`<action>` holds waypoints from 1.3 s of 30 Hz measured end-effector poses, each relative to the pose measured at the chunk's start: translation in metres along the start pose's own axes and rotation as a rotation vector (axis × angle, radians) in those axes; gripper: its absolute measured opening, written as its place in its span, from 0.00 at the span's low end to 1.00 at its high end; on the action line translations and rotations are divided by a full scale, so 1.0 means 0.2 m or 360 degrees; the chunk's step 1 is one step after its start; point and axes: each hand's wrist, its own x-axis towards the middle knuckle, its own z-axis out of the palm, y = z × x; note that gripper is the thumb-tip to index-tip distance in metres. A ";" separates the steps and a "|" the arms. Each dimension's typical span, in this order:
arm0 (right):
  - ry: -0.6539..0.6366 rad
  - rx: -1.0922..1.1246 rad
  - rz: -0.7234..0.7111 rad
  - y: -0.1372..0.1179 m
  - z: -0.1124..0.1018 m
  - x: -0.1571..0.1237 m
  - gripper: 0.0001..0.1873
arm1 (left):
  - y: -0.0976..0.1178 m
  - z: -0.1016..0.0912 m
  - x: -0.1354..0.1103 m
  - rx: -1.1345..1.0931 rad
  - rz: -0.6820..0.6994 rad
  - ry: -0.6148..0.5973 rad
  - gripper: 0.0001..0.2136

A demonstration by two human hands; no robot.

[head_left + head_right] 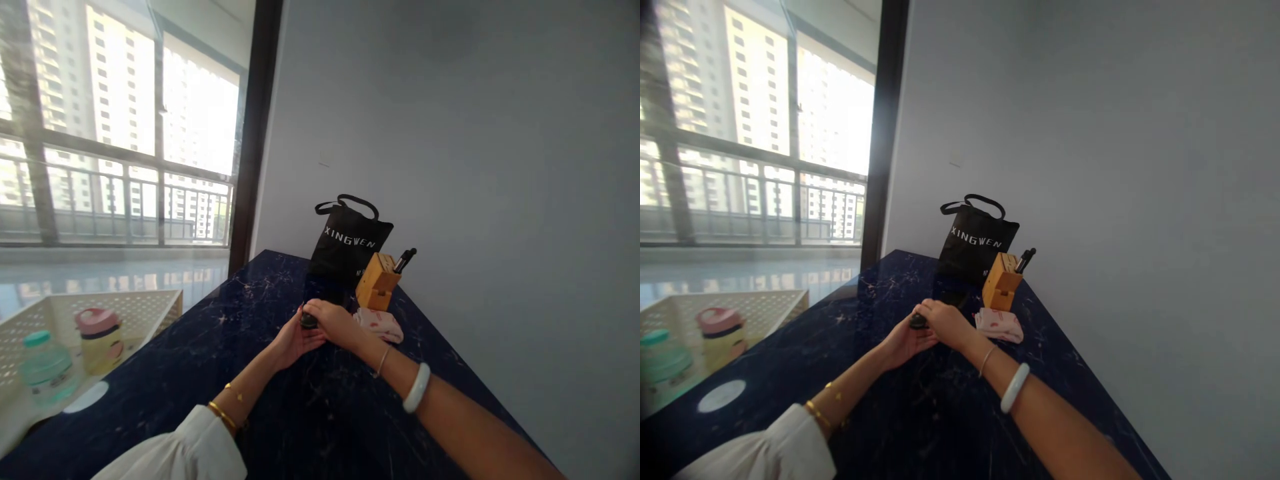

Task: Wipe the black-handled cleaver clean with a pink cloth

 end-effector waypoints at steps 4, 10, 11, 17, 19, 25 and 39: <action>0.0002 -0.0156 0.0062 -0.05 0.18 -0.11 0.17 | -0.01 0.00 -0.03 -0.0178 -0.0106 -0.0028 0.18; 0.0019 -0.0235 0.0098 -0.09 0.26 -0.17 0.18 | -0.03 -0.02 0.00 -0.0010 -0.0347 0.0034 0.17; 0.0018 -0.0227 0.0109 -0.10 0.26 -0.18 0.18 | -0.04 -0.02 0.00 0.0011 -0.0365 0.0038 0.17; 0.0089 -0.0159 0.0407 -0.11 0.25 -0.28 0.16 | -0.08 -0.04 0.02 -0.0064 -0.0479 -0.0031 0.17; 0.0138 -0.0176 0.0596 -0.06 0.23 -0.33 0.14 | -0.08 -0.05 0.02 -0.0049 -0.0509 0.0062 0.13; 0.0016 -0.0533 0.1127 0.25 0.20 -0.50 0.17 | -0.07 -0.06 0.04 0.0091 -0.0532 0.0274 0.09; 0.0127 -0.0670 0.1328 0.45 0.26 -0.62 0.13 | 0.07 -0.10 -0.04 0.0598 -0.0763 0.0228 0.16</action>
